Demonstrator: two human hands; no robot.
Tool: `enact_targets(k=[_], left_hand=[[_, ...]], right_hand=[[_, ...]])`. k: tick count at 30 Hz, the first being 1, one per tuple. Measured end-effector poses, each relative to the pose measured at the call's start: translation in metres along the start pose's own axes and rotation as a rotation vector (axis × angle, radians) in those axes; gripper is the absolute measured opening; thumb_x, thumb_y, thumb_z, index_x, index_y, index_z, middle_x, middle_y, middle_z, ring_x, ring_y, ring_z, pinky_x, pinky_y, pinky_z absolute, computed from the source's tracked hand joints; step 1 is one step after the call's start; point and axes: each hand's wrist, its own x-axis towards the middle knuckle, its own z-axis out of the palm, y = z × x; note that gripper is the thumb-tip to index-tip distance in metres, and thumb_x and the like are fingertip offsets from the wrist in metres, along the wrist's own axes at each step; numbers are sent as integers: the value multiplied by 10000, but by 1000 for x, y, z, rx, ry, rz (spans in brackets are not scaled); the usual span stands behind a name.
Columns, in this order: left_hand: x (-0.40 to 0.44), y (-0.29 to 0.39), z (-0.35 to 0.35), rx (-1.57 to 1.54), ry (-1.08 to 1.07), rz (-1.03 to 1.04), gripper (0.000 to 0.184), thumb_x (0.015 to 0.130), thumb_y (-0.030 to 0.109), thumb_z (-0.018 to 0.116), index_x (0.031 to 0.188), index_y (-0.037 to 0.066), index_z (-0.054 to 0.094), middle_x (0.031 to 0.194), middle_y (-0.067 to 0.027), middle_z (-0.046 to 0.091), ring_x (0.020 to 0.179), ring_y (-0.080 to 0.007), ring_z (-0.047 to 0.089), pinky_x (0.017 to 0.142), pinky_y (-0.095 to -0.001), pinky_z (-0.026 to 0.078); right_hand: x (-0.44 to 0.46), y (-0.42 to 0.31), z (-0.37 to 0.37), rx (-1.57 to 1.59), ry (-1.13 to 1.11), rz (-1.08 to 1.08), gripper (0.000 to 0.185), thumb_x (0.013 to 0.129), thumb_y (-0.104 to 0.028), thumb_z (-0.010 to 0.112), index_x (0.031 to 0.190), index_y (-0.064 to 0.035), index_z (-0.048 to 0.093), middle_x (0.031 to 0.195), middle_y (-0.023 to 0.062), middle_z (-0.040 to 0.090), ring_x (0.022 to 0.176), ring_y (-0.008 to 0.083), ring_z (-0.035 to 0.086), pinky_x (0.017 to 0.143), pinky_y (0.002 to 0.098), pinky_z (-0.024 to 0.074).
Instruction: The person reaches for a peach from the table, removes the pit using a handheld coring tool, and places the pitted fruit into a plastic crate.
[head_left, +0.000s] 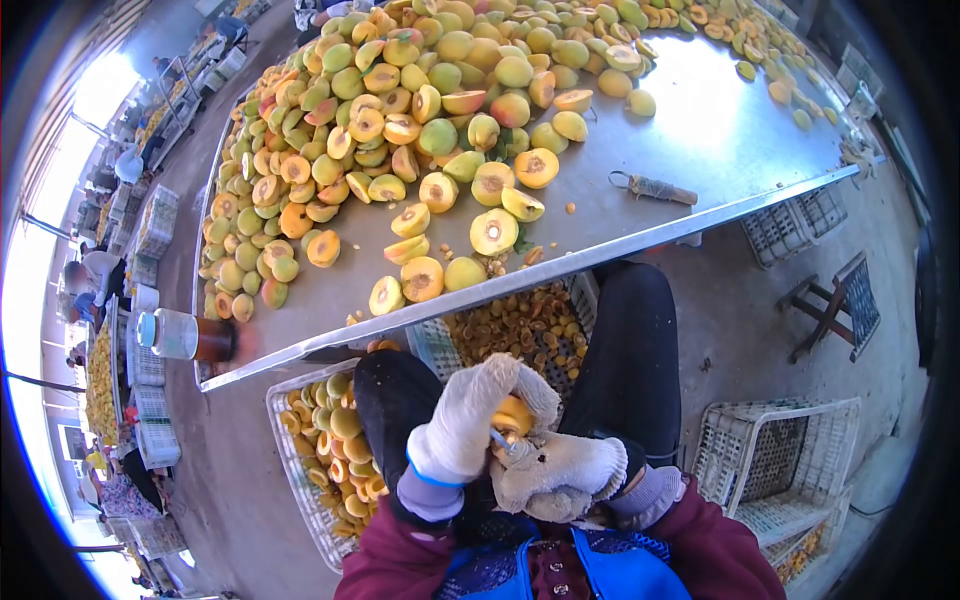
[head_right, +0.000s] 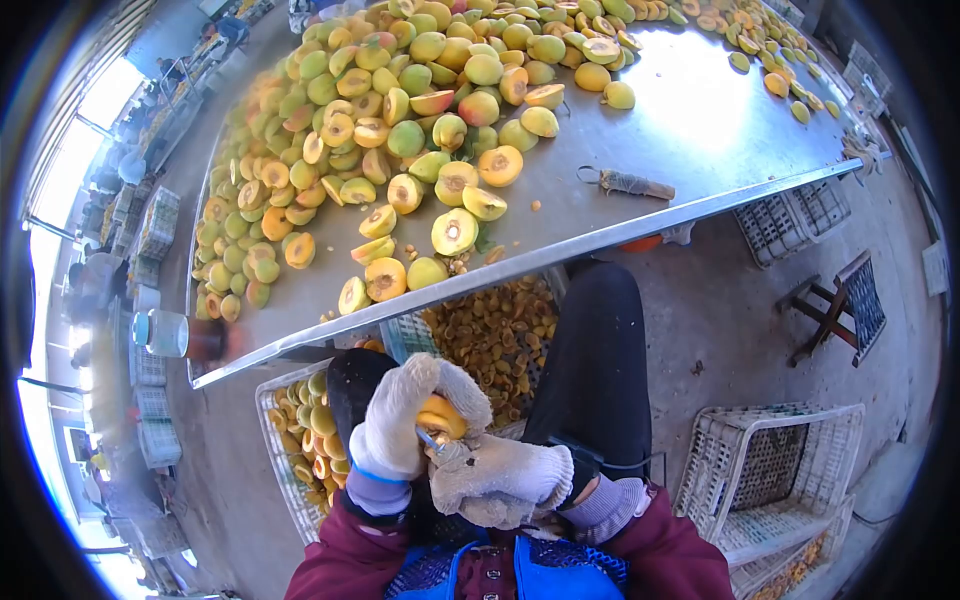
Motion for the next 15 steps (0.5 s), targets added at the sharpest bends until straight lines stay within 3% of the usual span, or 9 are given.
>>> enact_targets(k=[3,5,7,9,11,12,13,15], left_hand=[[5,8,4,-659,124,-375,543,983,491,437,852,4,638,782,-128,655,658,-219,617,610,-320,506],[10,-22,-14,-1038,249,-407,513,982,488,439,821,32,609,752,-118,622,619,-230,598,609,-353,527],[1,-25,-36,-737,483,-387,509,983,493,439,804,45,602,766,-110,626,664,-216,615,615,-367,533],[-19,-37,-68,-432,587,-217,500,981,475,471,849,20,633,799,-109,642,745,-201,635,667,-340,528],[-49,-79,-130,245,543,-239,391,938,387,578,932,7,668,838,-130,668,842,-244,645,766,-370,512],[-54,-60,-147,1181,299,-209,299,862,285,658,1006,24,684,975,-153,678,981,-314,620,899,-400,466],[-50,-57,-148,1186,306,-214,299,862,285,658,1006,24,684,975,-153,678,981,-314,620,899,-400,466],[-29,-53,-144,1209,542,-4,289,810,262,677,1011,55,696,1129,-169,638,1125,-355,554,981,-419,420]], right_hand=[[1,0,2,-20,16,-154,173,881,-274,669,898,-120,595,582,-15,527,407,62,454,346,216,316],[-5,-2,0,-89,-72,-151,206,877,-293,683,870,-102,606,586,-10,534,415,57,463,349,214,320],[-5,-2,1,-85,-63,-172,271,867,-300,706,863,-49,602,566,5,520,412,62,450,344,202,308],[-3,-3,-5,-94,23,-198,196,887,-293,674,871,-113,599,579,-24,511,427,58,460,356,205,308],[2,-7,-4,-89,72,-151,203,893,-289,655,826,-121,564,574,-26,496,429,62,447,360,211,308],[7,-8,-2,-127,172,-120,218,894,-284,646,802,-119,539,574,-25,495,433,62,441,370,214,318],[11,-9,0,-167,271,-85,236,895,-279,638,778,-117,514,574,-24,493,436,62,436,379,217,329],[14,-14,8,-210,302,-66,238,900,-276,628,786,-119,490,582,-21,499,458,63,448,402,220,353]])
